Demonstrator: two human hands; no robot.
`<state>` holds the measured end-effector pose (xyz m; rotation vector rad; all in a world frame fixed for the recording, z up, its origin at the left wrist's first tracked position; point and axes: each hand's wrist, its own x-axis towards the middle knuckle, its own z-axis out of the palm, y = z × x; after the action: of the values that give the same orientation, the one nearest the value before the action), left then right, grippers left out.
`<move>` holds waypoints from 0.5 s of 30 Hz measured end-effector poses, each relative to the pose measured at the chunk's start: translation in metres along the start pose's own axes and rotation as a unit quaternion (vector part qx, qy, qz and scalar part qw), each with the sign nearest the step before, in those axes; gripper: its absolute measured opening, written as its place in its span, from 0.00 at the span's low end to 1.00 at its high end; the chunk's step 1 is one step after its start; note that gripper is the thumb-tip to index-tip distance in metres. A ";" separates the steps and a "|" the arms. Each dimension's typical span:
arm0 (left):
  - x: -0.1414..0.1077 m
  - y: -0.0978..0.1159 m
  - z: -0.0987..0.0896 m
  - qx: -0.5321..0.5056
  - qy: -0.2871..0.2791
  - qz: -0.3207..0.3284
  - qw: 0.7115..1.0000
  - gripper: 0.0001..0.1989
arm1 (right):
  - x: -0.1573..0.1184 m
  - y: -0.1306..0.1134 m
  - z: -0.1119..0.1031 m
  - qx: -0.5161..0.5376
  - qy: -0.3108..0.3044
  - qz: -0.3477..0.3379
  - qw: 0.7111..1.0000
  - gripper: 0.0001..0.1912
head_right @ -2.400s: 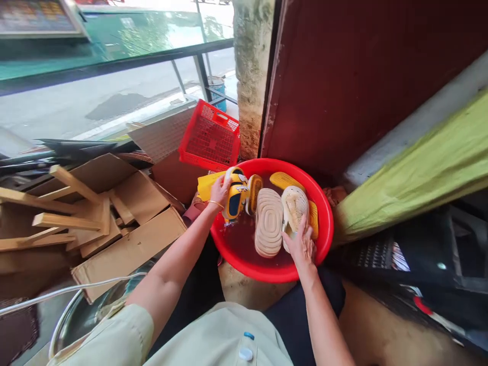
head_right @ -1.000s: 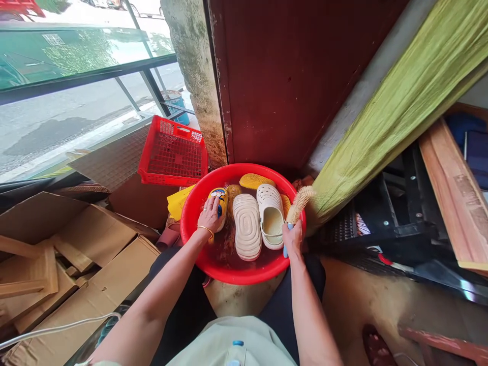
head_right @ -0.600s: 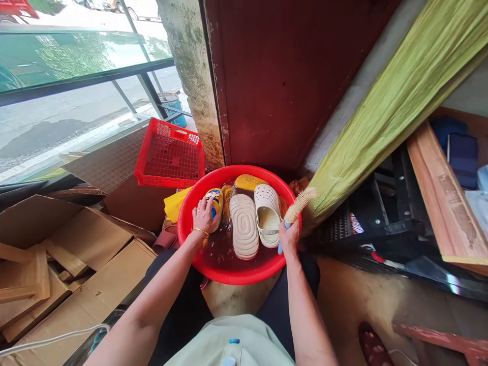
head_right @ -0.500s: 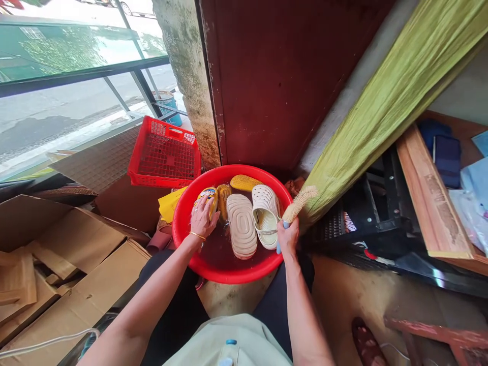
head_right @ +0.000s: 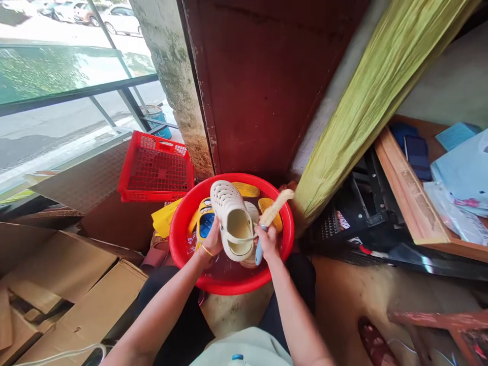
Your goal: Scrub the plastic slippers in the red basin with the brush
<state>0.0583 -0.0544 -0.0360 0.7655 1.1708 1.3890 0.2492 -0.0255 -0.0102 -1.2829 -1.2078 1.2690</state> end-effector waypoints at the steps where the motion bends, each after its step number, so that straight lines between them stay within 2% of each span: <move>1: 0.000 0.003 -0.004 -0.021 0.007 0.001 1.000 0.44 | 0.000 0.004 0.007 -0.020 -0.038 0.005 0.999 0.26; 4: -0.001 0.012 -0.018 -0.086 0.028 -0.004 0.996 0.39 | 0.006 0.007 0.017 -0.130 -0.122 -0.029 0.984 0.26; 7: 0.002 0.018 -0.027 -0.052 0.070 0.025 0.996 0.35 | 0.016 -0.008 0.018 -0.238 -0.088 -0.151 0.955 0.30; 9: 0.007 0.022 -0.028 0.000 0.081 0.049 0.995 0.32 | 0.022 -0.022 0.019 -0.310 -0.086 -0.243 0.915 0.28; 11: 0.011 0.023 -0.028 0.045 0.072 0.065 0.994 0.31 | 0.028 -0.033 0.019 -0.392 -0.123 -0.300 0.861 0.27; 13: 0.013 0.024 -0.028 0.069 0.053 0.064 0.994 0.30 | 0.035 -0.038 0.014 -0.470 -0.151 -0.309 0.813 0.28; 15: 0.013 0.023 -0.029 0.081 0.033 0.051 0.995 0.30 | 0.043 -0.039 0.004 -0.514 -0.155 -0.297 0.790 0.29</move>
<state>0.0216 -0.0461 -0.0252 0.9102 1.3244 1.4245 0.2434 0.0203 0.0246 -1.2059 -2.4950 0.2770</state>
